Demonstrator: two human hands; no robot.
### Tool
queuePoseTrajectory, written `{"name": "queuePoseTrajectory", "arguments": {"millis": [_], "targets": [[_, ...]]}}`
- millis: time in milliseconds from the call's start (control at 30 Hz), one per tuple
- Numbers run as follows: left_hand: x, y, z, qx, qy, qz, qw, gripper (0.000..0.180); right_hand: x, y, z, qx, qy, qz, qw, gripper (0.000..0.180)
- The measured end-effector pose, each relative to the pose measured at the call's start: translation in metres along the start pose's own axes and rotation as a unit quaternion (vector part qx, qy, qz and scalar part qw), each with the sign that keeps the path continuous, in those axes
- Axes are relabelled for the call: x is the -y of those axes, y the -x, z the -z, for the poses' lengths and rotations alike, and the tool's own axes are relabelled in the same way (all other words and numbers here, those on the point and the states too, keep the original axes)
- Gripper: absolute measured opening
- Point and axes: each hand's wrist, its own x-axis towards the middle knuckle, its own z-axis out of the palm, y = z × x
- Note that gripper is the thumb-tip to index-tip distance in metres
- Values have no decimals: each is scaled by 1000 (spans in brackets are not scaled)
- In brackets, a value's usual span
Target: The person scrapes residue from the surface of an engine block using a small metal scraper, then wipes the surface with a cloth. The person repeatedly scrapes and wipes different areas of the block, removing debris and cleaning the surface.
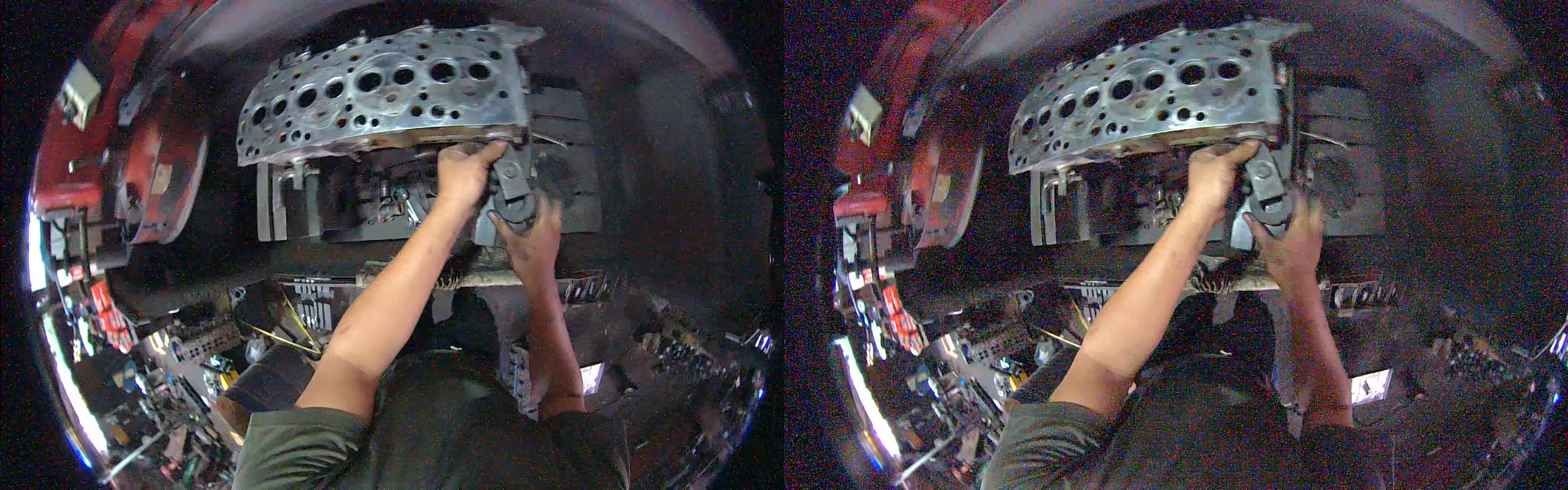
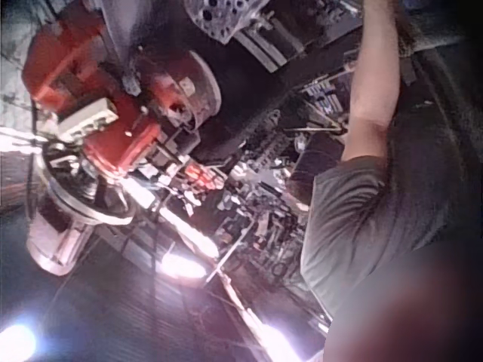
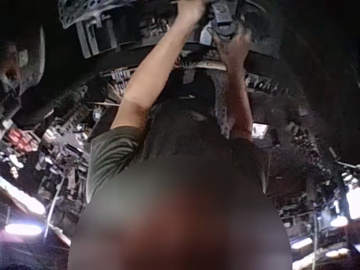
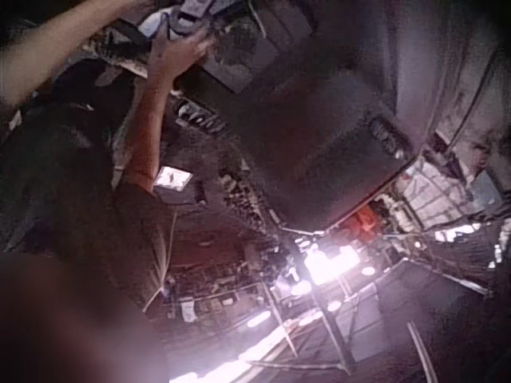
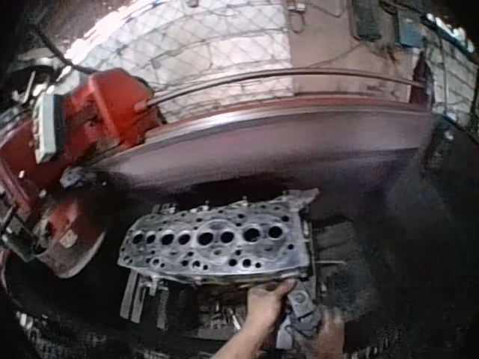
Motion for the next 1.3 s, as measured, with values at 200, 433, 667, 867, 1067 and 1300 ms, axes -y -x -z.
{"name": "queuePoseTrajectory", "arguments": {"millis": [200,433,667,867,1067,1300], "targets": [[1,1,1,-18,-74,-59,995,28,-4,6,-6,-19,22,43,999,82],[-1,1,2,-26,-131,-42,990,31,1,9,-17,-61,59,57,995,75],[5,-2,1,-7,-54,-45,997,32,16,9,-16,-57,30,21,998,75],[1,0,2,-15,-50,-77,996,33,10,11,-24,-69,79,19,994,75],[3,-2,3,-19,-105,-59,993,35,9,9,-19,-14,37,-11,999,89],[-1,3,3,-26,-208,-75,975,35,11,5,-13,-45,95,48,993,72]]}}
